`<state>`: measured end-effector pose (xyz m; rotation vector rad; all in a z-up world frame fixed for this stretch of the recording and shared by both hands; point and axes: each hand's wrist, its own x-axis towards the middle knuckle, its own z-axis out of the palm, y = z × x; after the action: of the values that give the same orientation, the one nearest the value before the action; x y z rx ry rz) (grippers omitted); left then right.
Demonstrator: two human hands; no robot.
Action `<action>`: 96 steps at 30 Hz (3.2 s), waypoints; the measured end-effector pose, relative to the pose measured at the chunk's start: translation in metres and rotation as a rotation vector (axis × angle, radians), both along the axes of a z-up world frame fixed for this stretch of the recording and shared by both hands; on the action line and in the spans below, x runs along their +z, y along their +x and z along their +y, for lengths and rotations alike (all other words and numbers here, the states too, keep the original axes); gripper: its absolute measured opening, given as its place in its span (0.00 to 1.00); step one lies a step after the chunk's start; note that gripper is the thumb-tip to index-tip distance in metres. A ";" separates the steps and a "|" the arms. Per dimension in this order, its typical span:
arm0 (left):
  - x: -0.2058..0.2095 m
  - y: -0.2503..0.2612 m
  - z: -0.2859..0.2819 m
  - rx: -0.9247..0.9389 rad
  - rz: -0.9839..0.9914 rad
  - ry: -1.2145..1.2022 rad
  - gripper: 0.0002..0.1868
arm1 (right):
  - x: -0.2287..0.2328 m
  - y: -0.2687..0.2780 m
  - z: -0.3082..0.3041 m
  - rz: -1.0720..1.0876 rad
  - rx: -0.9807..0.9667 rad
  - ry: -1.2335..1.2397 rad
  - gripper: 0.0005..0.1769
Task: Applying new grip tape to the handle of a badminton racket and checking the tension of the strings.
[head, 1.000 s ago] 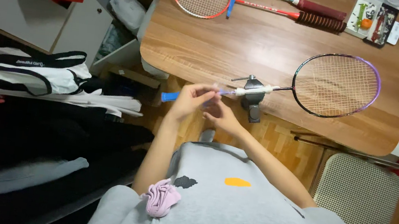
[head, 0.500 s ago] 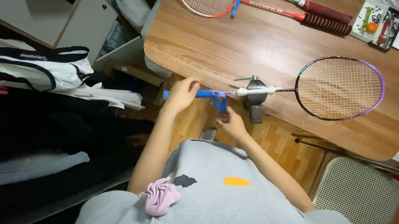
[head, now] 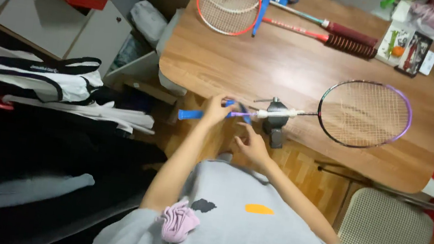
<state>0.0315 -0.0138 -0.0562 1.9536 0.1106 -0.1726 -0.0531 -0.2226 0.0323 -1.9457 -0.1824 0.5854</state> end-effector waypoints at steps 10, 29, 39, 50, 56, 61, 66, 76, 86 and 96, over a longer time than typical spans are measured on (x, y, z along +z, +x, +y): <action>0.160 -0.048 -0.006 0.100 0.019 -0.439 0.14 | -0.037 0.020 0.042 0.098 0.068 0.614 0.32; 0.174 -0.098 0.046 -0.132 0.380 0.040 0.15 | 0.052 0.011 -0.044 -0.290 -0.039 0.056 0.15; 0.085 -0.030 0.003 -0.166 0.072 0.601 0.18 | 0.098 -0.014 -0.122 -0.504 -0.223 0.035 0.10; -0.013 0.003 0.023 -0.201 0.199 0.483 0.24 | 0.089 -0.033 -0.129 -0.404 -0.205 0.238 0.10; 0.001 -0.001 0.017 -0.086 0.045 0.251 0.22 | 0.095 -0.015 -0.059 -0.253 -0.117 0.009 0.09; 0.081 -0.018 -0.009 0.009 -0.221 0.154 0.24 | 0.045 0.013 -0.017 -0.540 -0.046 0.072 0.15; 0.080 -0.040 -0.011 0.073 -0.160 -0.292 0.26 | 0.015 0.028 0.006 0.015 -0.080 0.377 0.26; 0.264 -0.069 0.005 0.058 -0.248 -0.421 0.20 | 0.054 0.009 0.023 -0.168 0.118 0.384 0.23; 0.394 -0.101 0.015 -0.030 -0.344 -0.223 0.15 | 0.032 -0.002 0.030 0.014 0.212 0.371 0.13; 0.303 -0.070 0.052 -0.580 0.362 0.179 0.23 | -0.067 -0.012 -0.050 0.010 -0.248 0.327 0.07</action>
<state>-0.0388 0.0378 0.2470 2.0688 -0.2165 -0.9245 -0.0648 -0.2729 -0.0345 -1.6176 -0.0258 0.3744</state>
